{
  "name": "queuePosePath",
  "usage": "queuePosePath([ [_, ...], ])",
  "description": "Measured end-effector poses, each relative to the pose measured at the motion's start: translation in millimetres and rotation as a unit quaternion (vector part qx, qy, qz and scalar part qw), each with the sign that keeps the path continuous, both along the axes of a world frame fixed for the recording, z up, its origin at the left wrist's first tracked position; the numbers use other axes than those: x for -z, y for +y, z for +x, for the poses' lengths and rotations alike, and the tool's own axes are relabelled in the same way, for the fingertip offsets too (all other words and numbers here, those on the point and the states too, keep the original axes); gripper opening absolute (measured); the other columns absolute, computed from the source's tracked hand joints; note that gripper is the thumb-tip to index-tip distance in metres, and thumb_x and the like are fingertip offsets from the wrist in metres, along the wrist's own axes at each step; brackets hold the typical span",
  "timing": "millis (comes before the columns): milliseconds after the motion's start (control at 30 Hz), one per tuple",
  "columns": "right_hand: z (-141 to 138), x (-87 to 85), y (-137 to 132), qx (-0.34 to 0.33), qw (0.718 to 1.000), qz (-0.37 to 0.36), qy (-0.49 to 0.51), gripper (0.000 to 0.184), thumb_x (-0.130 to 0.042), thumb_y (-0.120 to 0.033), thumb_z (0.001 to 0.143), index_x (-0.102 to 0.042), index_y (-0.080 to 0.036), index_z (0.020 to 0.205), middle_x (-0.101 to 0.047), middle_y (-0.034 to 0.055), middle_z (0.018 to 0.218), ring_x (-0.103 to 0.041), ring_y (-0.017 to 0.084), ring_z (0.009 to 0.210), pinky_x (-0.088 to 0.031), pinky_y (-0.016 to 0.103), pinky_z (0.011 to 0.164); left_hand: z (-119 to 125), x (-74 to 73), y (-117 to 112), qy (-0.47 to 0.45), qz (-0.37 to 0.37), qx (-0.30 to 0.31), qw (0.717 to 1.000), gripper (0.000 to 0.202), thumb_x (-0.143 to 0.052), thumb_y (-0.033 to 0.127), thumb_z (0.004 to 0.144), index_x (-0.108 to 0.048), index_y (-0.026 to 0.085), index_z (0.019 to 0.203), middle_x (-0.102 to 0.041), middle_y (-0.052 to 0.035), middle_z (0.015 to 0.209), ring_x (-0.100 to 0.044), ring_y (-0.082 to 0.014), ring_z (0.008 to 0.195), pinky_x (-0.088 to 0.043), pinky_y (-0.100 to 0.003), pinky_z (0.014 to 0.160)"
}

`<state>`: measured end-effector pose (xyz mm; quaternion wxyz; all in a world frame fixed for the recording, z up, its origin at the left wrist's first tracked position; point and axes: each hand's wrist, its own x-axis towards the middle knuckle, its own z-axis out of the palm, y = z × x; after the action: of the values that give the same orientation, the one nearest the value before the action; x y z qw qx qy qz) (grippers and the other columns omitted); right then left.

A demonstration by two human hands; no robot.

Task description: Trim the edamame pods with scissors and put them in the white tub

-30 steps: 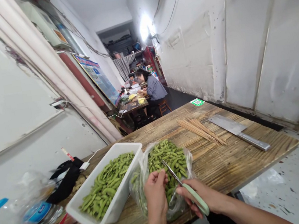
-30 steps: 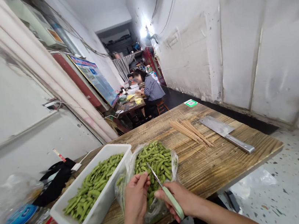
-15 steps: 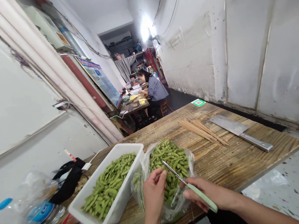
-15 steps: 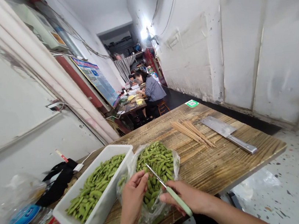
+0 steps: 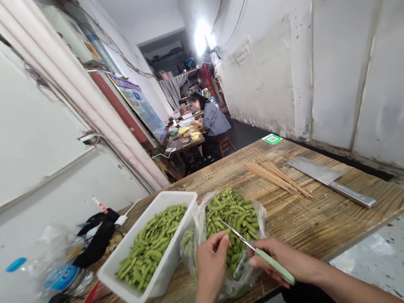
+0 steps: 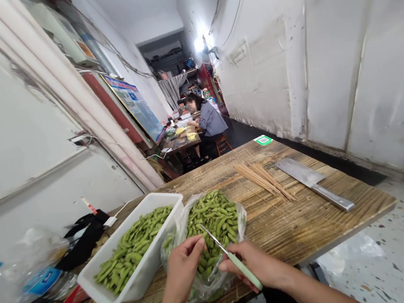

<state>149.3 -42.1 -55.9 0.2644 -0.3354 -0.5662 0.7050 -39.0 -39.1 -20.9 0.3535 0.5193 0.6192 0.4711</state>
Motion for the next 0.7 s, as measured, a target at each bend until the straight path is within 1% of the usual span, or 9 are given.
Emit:
queuePosePath([
  [67, 0, 3.7, 1, -0.007, 1.000, -0.009, 0.006, 0.045, -0.065, -0.059, 0.075, -0.054, -0.017, 0.087, -0.041, -0.0111, 0.043, -0.036, 0.005, 0.032, -0.033, 0.015, 0.029, -16, -1.2, 0, 0.026, 0.007, -0.046, 0.999, 0.033, -0.068, 0.046, 0.065, -0.076, 0.018, 0.081, -0.068, -0.0028, 0.060, -0.057, -0.0190, 0.053, -0.044, -0.030, 0.056],
  [133, 0, 7.2, 1, -0.004, 1.000, -0.025, 0.004, 0.047, -0.065, -0.061, 0.073, -0.053, -0.017, 0.089, -0.040, -0.0115, 0.044, -0.035, 0.005, 0.033, -0.033, 0.014, 0.028, -44, -8.1, 0, 0.087, 0.045, -0.129, 0.987, 0.036, -0.064, 0.047, 0.068, -0.075, 0.018, 0.087, -0.071, -0.0050, 0.070, -0.061, -0.0216, 0.061, -0.047, -0.032, 0.063],
  [233, 3, 11.5, 2, 0.005, 0.999, -0.036, -0.006, 0.049, -0.065, -0.062, 0.073, -0.052, -0.017, 0.089, -0.041, -0.0110, 0.048, -0.035, 0.004, 0.033, -0.033, 0.014, 0.028, -91, -26.0, 0, 0.237, 0.093, -0.249, 0.934, 0.040, -0.056, 0.044, 0.075, -0.073, 0.016, 0.098, -0.073, -0.0110, 0.091, -0.064, -0.0268, 0.079, -0.048, -0.038, 0.079],
  [300, 5, 13.4, 2, 0.010, 0.999, -0.034, -0.005, 0.049, -0.063, -0.062, 0.074, -0.052, -0.017, 0.090, -0.042, -0.0108, 0.049, -0.035, 0.004, 0.033, -0.033, 0.013, 0.028, -112, -35.7, 1, 0.348, 0.090, -0.271, 0.893, 0.045, -0.052, 0.040, 0.077, -0.069, 0.013, 0.108, -0.071, -0.0149, 0.097, -0.064, -0.0294, 0.083, -0.046, -0.042, 0.085],
  [367, 7, 14.1, 3, 0.019, 0.999, -0.035, 0.000, 0.050, -0.062, -0.063, 0.076, -0.052, -0.017, 0.092, -0.041, -0.0110, 0.048, -0.035, 0.004, 0.033, -0.032, 0.013, 0.028, -118, -37.9, 5, 0.412, 0.085, -0.251, 0.872, 0.045, -0.049, 0.037, 0.079, -0.068, 0.011, 0.112, -0.070, -0.0166, 0.102, -0.064, -0.0296, 0.083, -0.046, -0.042, 0.086],
  [433, 9, 13.5, 3, 0.037, 0.999, -0.038, 0.004, 0.051, -0.062, -0.064, 0.075, -0.052, -0.017, 0.093, -0.041, -0.0108, 0.050, -0.035, 0.004, 0.033, -0.032, 0.013, 0.028, -114, -31.9, 10, 0.414, 0.060, -0.206, 0.884, 0.039, -0.048, 0.034, 0.080, -0.071, 0.014, 0.106, -0.071, -0.0148, 0.102, -0.065, -0.0278, 0.081, -0.047, -0.038, 0.082],
  [500, 13, 12.2, 3, 0.055, 0.998, -0.039, 0.009, 0.052, -0.063, -0.064, 0.075, -0.053, -0.017, 0.094, -0.042, -0.0105, 0.051, -0.035, 0.004, 0.034, -0.033, 0.013, 0.028, -106, -21.0, 17, 0.408, 0.008, -0.155, 0.900, 0.031, -0.051, 0.030, 0.080, -0.073, 0.018, 0.097, -0.074, -0.0121, 0.093, -0.067, -0.0270, 0.079, -0.048, -0.035, 0.077],
  [600, 19, 10.6, 3, 0.074, 0.996, -0.049, 0.013, 0.052, -0.063, -0.065, 0.074, -0.053, -0.018, 0.095, -0.042, -0.0107, 0.051, -0.035, 0.004, 0.033, -0.032, 0.013, 0.029, -97, -5.3, 27, 0.425, -0.046, -0.102, 0.898, 0.024, -0.056, 0.019, 0.076, -0.074, 0.019, 0.092, -0.076, -0.0106, 0.088, -0.068, -0.0266, 0.085, -0.047, -0.032, 0.078],
  [700, 24, 11.6, 2, 0.083, 0.995, -0.055, 0.013, 0.052, -0.063, -0.064, 0.074, -0.053, -0.018, 0.095, -0.042, -0.0105, 0.051, -0.035, 0.004, 0.033, -0.032, 0.014, 0.029, -93, 3.4, 33, 0.435, -0.051, -0.085, 0.895, 0.020, -0.056, 0.012, 0.074, -0.073, 0.018, 0.083, -0.075, -0.0118, 0.090, -0.068, -0.0261, 0.088, -0.046, -0.031, 0.080],
])
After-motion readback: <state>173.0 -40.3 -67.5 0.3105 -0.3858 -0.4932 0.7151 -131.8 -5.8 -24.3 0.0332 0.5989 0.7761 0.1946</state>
